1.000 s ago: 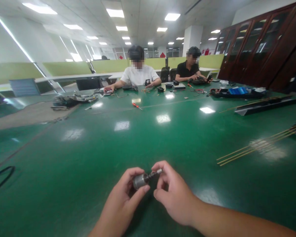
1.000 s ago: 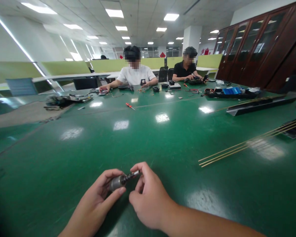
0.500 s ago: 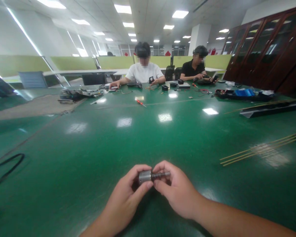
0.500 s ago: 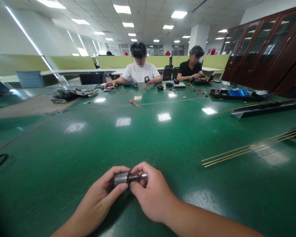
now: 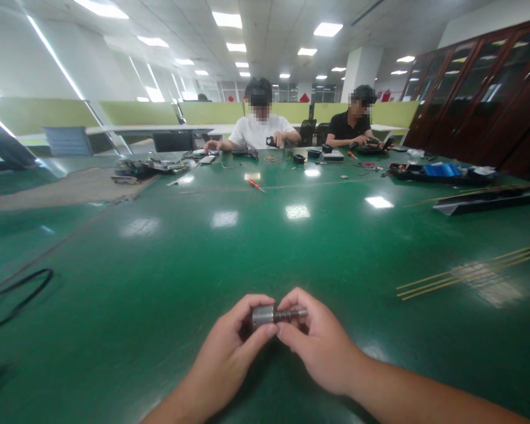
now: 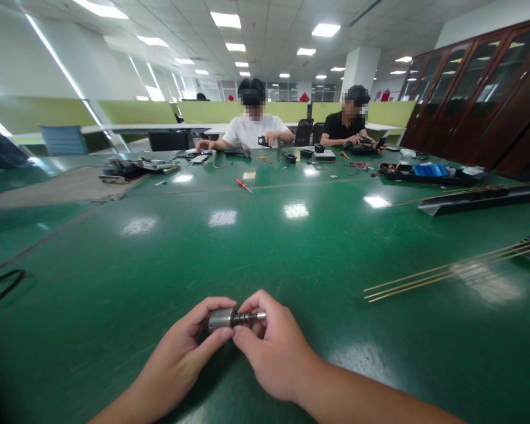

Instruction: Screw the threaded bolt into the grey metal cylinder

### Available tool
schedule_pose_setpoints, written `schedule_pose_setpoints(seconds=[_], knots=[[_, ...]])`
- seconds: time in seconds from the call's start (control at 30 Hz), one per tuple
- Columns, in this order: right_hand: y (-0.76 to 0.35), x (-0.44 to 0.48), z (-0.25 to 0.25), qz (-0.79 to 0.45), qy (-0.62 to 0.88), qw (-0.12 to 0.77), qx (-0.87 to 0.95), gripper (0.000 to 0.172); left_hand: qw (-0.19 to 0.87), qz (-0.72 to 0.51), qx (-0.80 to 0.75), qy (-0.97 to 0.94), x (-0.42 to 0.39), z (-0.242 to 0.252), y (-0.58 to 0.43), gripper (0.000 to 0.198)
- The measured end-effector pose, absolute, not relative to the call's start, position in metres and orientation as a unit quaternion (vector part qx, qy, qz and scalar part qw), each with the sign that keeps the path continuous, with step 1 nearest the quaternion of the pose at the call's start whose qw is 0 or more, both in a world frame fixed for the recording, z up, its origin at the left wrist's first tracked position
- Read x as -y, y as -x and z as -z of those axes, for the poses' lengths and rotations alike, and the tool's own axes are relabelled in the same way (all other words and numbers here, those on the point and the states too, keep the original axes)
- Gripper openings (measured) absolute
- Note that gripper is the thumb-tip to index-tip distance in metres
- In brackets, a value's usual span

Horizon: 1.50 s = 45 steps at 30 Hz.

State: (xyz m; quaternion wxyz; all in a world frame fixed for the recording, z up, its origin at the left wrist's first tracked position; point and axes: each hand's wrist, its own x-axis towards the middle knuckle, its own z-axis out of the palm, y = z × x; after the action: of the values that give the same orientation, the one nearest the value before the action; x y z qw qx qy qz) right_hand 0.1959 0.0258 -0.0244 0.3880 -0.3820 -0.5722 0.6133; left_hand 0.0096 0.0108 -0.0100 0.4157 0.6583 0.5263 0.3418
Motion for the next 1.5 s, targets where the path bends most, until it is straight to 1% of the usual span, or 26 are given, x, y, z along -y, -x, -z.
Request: schedule_pose_setpoints(seconds=[0.5, 0.87, 1.13, 1.27, 1.5], knots=[[-0.1965, -0.0264, 0.0223, -0.595, 0.393, 0.385, 0.586, 0.007, 0.407, -0.34, -0.518, -0.671, -0.011, 0.008, -0.0099, 0.02], [-0.1969, -0.0278, 0.0221, -0.608, 0.376, 0.398, 0.574, 0.004, 0.409, -0.348, -0.517, -0.666, -0.0111, 0.0103, -0.0092, 0.021], [-0.198, -0.0284, 0.0244, -0.619, 0.358, 0.401, 0.572, 0.004, 0.416, -0.354, -0.515, -0.66, -0.0116, 0.0085, -0.0107, 0.022], [-0.1979, -0.0284, 0.0245, -0.618, 0.364, 0.397, 0.572, 0.007, 0.417, -0.352, -0.519, -0.658, -0.011, 0.0088, -0.0114, 0.023], [-0.1968, -0.0276, 0.0214, -0.605, 0.377, 0.403, 0.573, 0.008, 0.398, -0.353, -0.527, -0.662, -0.0103, 0.0114, -0.0106, 0.024]])
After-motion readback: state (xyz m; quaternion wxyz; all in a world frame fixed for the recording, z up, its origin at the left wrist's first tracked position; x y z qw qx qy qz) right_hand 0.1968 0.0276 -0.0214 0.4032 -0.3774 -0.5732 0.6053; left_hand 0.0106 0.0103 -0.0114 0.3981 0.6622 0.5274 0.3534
